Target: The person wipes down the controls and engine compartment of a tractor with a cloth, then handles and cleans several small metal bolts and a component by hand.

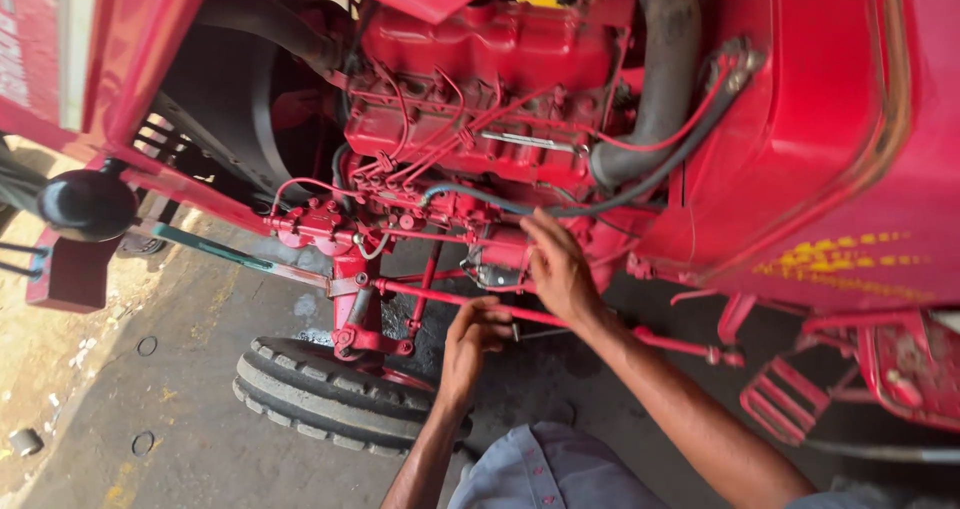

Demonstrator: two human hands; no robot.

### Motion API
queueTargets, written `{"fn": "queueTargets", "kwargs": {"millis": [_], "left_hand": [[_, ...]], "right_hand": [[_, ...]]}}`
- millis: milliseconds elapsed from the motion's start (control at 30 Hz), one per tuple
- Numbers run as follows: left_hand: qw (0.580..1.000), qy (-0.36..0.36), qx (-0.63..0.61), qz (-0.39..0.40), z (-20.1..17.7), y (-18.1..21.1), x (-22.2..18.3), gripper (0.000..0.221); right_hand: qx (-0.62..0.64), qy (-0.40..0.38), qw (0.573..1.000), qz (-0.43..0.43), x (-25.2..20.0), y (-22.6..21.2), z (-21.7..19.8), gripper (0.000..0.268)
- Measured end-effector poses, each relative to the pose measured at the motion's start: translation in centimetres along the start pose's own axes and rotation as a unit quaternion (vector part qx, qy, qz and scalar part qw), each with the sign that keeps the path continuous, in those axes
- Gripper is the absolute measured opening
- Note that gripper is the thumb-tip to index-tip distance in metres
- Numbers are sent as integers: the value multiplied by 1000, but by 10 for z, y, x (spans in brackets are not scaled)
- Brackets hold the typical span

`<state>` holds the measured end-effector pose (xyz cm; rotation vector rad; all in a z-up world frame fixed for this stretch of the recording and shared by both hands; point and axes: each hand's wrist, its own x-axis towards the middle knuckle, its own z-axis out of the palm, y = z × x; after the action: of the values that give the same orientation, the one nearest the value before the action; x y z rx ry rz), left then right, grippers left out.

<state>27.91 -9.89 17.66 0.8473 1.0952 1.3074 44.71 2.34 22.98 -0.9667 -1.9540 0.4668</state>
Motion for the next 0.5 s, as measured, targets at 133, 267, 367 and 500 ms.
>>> {"fn": "queueTargets", "kwargs": {"millis": [133,267,367,500], "left_hand": [[997,22,-59,-46,6,-8,-15,60],[951,45,-264,-154,-33,-33,-13,70],[906,1,-409,-108,-58,-61,2,68],[924,-40,-374,-74,-34,-80,-16,69]], "right_hand": [[-106,-129,986,9,-85,-74,37,72],[140,-245,952,121,-125,-143,44,83],[191,-255,943,93,-140,-168,46,77],[128,-136,979,86,-160,-148,64,54]]}}
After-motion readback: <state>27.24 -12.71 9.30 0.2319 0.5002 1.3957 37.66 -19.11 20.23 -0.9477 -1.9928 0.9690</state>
